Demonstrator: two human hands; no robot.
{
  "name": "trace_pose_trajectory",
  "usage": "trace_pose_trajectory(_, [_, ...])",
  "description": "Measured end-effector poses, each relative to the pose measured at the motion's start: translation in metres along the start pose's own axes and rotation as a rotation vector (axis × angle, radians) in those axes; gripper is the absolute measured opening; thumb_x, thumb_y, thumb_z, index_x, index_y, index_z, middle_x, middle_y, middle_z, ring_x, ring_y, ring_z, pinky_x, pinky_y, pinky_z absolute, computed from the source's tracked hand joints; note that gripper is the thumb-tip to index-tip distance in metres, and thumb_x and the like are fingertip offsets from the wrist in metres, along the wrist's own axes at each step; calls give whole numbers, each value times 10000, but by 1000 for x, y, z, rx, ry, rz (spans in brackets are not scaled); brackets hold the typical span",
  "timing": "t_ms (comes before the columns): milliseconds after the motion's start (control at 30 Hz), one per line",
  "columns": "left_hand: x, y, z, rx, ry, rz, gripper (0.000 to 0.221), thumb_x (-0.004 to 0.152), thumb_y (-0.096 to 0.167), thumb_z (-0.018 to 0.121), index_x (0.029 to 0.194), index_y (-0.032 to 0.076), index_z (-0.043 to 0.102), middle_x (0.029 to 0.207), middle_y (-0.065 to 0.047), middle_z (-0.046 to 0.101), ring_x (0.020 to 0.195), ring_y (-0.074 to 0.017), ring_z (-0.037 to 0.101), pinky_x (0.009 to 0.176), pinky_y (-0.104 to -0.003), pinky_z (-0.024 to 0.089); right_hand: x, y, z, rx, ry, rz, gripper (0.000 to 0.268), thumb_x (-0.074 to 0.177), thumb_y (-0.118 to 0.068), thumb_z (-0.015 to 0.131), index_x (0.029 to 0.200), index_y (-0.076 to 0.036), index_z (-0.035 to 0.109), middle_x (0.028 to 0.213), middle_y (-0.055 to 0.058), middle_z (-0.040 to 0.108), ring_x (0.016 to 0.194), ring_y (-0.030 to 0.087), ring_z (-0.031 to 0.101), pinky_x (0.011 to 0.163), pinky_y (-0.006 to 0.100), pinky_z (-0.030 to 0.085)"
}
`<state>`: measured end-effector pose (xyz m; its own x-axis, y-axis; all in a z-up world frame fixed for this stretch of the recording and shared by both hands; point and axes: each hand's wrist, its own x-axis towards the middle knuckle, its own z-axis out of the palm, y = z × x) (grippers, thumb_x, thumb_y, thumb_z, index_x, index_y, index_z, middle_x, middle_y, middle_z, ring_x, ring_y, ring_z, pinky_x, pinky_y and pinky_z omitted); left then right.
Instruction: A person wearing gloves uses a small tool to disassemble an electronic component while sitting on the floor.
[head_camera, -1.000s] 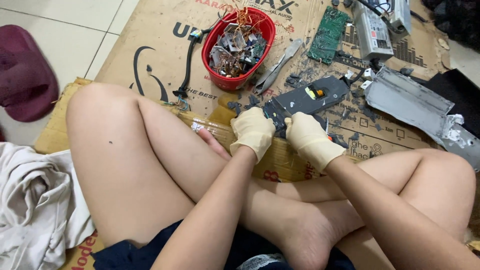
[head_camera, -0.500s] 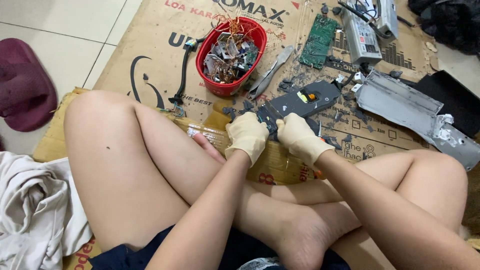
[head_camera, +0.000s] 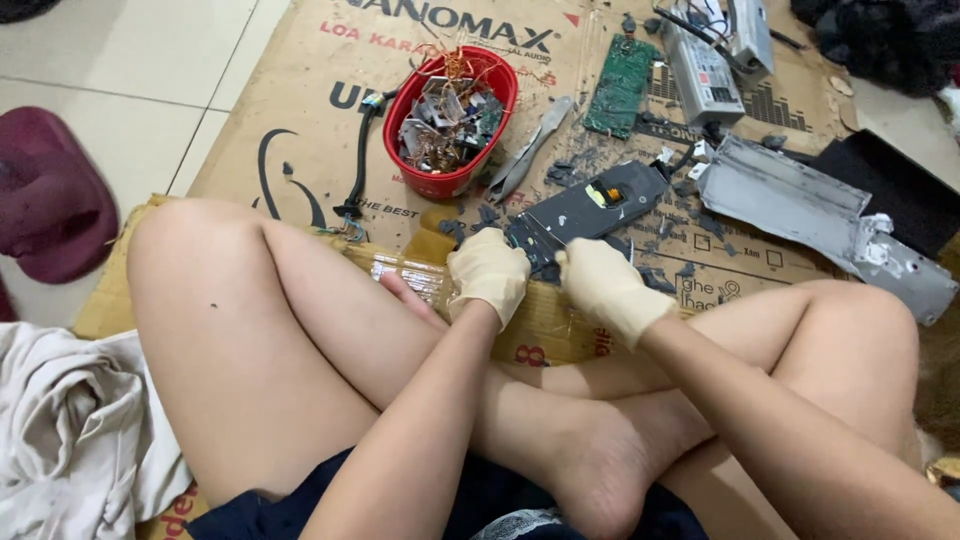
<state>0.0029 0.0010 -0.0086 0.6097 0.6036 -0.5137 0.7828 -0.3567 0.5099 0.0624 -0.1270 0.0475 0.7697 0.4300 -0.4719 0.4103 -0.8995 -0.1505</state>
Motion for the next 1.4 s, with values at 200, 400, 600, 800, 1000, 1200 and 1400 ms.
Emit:
trace_pose_trajectory(200, [6, 5, 3, -27, -3, 5, 398, 878, 423, 617, 1167, 175, 734, 1142, -71, 754, 1175, -279, 680, 975, -441, 533, 26, 12, 22, -7, -42, 56, 416, 1024, -314, 479, 1133, -5, 735, 1095, 262, 748, 1110, 467, 689, 942, 616, 520])
trace_pose_trajectory(400, [8, 4, 8, 13, 5, 7, 357, 872, 414, 629, 1119, 185, 746, 1116, -70, 760, 1151, -290, 690, 951, -456, 544, 32, 6, 25, 48, -26, 59, 417, 1028, -295, 502, 1156, 43, 710, 1093, 313, 728, 1117, 487, 675, 941, 613, 526])
trace_pose_trajectory(600, [8, 3, 7, 12, 23, 6, 351, 875, 413, 633, 1105, 174, 749, 1108, -86, 762, 1148, -299, 692, 946, -454, 542, 27, -3, 21, 165, -8, 95, 453, 1049, -305, 454, 1179, 49, 704, 1157, 318, 711, 1176, 457, 656, 991, 578, 512])
trace_pose_trajectory(800, [8, 5, 8, 8, 40, 17, 346, 878, 411, 638, 1091, 164, 752, 1101, -103, 764, 1144, -308, 694, 941, -453, 539, 19, -5, 0, 359, -82, 241, 453, 993, -377, 550, 1079, 22, 745, 861, 240, 740, 792, 344, 741, 583, 424, 608])
trace_pose_trajectory(1000, [22, -4, 16, -54, 39, 16, 348, 861, 426, 629, 1090, 191, 747, 1093, -96, 759, 1138, -320, 694, 902, -491, 551, 58, 8, 14, 75, 26, -18, 441, 1017, -360, 480, 1053, -22, 761, 977, 290, 742, 1008, 443, 722, 804, 578, 594])
trace_pose_trajectory(1200, [10, -2, 8, -112, 17, 16, 360, 857, 420, 646, 1103, 173, 738, 1133, -124, 748, 1167, -343, 679, 927, -503, 546, 21, -2, -8, -87, -40, -45, 421, 1018, -300, 459, 1090, -6, 752, 1040, 274, 751, 1056, 455, 711, 882, 587, 568])
trace_pose_trajectory(1400, [13, 0, 9, -71, 20, -1, 320, 853, 385, 626, 1071, 192, 759, 1118, -87, 758, 1154, -305, 690, 949, -453, 560, 22, -12, -5, -119, -107, -53, 330, 983, -184, 520, 1135, 31, 718, 1126, 287, 732, 1103, 461, 692, 921, 582, 553])
